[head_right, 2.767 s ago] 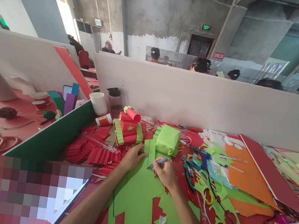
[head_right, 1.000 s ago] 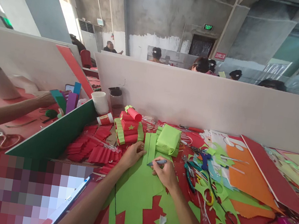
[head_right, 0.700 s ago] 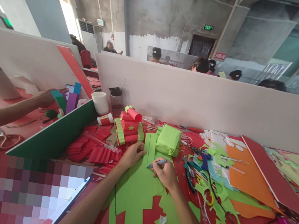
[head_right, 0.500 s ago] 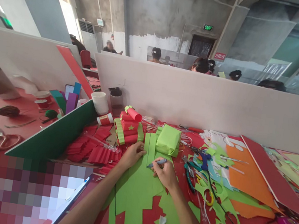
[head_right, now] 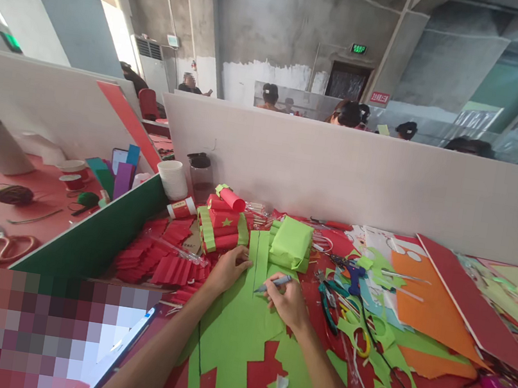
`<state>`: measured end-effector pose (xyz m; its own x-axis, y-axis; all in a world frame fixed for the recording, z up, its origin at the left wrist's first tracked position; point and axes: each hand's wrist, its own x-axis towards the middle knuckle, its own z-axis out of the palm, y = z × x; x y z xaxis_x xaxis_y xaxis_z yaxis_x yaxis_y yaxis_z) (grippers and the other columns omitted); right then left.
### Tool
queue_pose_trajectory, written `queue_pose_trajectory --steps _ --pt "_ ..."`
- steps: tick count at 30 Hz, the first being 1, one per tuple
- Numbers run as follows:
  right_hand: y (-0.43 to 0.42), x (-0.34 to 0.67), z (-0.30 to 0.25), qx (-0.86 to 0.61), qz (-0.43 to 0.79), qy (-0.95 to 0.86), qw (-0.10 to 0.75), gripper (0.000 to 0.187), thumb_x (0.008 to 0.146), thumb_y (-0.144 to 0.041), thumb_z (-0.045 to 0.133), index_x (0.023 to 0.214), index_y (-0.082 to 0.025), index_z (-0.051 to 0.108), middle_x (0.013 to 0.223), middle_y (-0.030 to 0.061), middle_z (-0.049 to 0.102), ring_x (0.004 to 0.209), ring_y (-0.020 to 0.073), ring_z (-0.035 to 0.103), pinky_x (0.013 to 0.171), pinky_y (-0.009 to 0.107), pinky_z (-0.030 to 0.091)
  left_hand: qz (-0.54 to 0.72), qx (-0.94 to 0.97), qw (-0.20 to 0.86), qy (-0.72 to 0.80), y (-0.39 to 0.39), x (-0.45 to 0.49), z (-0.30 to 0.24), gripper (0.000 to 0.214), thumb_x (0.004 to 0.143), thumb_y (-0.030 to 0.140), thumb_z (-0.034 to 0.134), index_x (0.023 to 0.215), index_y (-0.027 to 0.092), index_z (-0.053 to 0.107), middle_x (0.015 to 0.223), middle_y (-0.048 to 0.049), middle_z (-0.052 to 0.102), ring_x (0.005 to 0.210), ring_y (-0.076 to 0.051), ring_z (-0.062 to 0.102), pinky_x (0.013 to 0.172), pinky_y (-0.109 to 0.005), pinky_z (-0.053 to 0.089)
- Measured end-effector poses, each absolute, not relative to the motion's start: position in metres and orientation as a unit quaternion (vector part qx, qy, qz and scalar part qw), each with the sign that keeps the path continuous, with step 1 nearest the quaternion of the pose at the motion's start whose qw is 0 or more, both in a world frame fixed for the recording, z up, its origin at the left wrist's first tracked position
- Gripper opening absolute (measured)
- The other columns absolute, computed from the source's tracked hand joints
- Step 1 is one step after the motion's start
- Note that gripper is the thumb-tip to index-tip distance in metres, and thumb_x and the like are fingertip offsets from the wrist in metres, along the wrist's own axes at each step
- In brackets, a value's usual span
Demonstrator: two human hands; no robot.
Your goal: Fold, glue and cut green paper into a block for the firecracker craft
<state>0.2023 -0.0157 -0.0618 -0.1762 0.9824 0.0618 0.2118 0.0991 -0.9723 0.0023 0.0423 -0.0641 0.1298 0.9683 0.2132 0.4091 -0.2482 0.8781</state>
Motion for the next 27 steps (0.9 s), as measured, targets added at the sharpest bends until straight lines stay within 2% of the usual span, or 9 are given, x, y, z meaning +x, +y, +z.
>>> queue_pose_trajectory --steps 4,10,17,27 --pt "-0.0188 0.2009 -0.0597 -0.474 0.486 -0.601 0.422 0.03 0.084 -0.048 0.063 0.086 -0.019 0.067 0.07 0.0025 0.065 0.066 0.0197 0.066 0.054 0.029 0.059 0.417 0.667 0.318 0.529 0.0442 0.0015 -0.0668 0.009 0.082 0.015 0.062 0.089 0.02 0.061 0.09 -0.0034 0.073 0.083 -0.018 0.068 0.072 -0.024 0.049" --pt "-0.0205 0.1988 -0.0616 -0.479 0.493 -0.597 0.414 0.031 0.082 -0.05 0.065 0.084 -0.019 0.066 0.074 0.0034 0.066 0.075 0.0219 0.068 0.065 0.033 0.063 0.416 0.665 0.319 0.532 0.0436 0.0009 -0.0661 0.013 0.084 0.015 0.061 0.096 0.019 0.062 0.093 -0.0056 0.073 0.086 -0.019 0.07 0.074 -0.026 0.05" --pt "-0.0151 0.1963 -0.0648 -0.471 0.495 -0.585 0.438 0.033 0.082 -0.053 0.065 0.087 -0.021 0.066 0.08 0.0041 0.067 0.079 0.0223 0.068 0.074 0.036 0.062 0.383 0.692 0.343 0.507 0.039 -0.0006 -0.0602 0.042 0.078 0.016 0.065 0.12 0.015 0.057 0.085 -0.0044 0.07 0.077 -0.019 0.068 0.069 -0.026 0.051" --pt "-0.0171 0.1969 -0.0617 -0.452 0.512 -0.593 0.427 0.035 0.084 -0.056 0.063 0.092 -0.022 0.065 0.085 0.0049 0.067 0.086 0.0232 0.069 0.078 0.036 0.061 0.387 0.684 0.337 0.519 0.0389 -0.0002 -0.0578 0.026 0.082 0.02 0.06 0.108 0.017 0.06 0.085 -0.0047 0.071 0.079 -0.019 0.068 0.07 -0.027 0.051"
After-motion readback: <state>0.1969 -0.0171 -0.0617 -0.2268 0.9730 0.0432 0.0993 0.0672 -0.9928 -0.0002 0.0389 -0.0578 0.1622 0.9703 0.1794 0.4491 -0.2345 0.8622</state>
